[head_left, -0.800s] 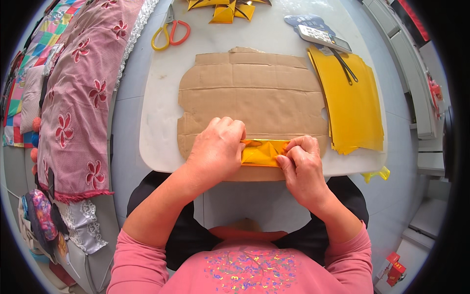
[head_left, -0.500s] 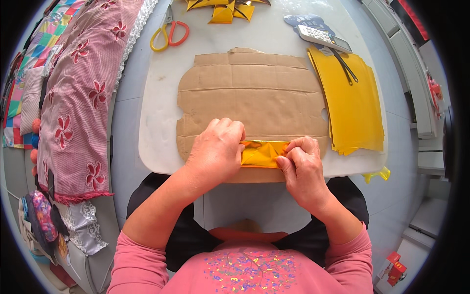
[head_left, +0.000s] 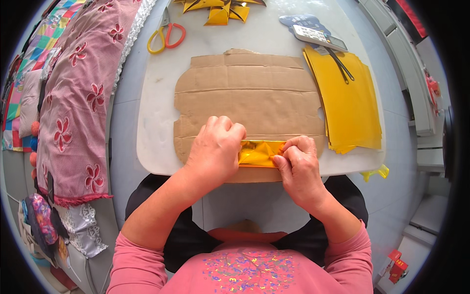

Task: The person folds a yellow sheet of paper into a triangular packet by hand, pressing creases and tucking flaps to form a small pouch. They place the finished packet aside and repeat the process with another sheet.

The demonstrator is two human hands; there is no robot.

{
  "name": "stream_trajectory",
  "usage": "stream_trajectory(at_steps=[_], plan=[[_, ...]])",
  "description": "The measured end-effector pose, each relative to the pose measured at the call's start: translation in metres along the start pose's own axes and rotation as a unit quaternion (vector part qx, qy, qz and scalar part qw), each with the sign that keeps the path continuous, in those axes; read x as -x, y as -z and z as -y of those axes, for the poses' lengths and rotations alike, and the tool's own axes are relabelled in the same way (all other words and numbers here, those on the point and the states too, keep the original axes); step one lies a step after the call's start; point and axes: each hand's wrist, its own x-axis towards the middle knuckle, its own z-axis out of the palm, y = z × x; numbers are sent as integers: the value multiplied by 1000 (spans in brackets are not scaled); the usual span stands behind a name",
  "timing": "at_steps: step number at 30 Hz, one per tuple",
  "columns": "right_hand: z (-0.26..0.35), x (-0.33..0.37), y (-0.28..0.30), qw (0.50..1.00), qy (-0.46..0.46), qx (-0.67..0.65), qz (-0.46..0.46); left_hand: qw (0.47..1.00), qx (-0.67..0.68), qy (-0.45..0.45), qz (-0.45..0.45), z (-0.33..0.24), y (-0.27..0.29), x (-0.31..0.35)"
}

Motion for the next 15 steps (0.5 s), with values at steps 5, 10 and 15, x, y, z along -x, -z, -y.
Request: stream_trajectory(at_steps=[5, 10, 15], plan=[[0, 0, 0, 1000, -3, 0, -2, 993, -47, -110, -13, -2, -2, 4], [1, 0, 0, 1000, -9, 5, 3, 981, -102, -163, -24, -3, -6, 7], [1, 1, -1, 1000, -8, 6, -2, 979, -113, -171, -13, -5, -5, 6]])
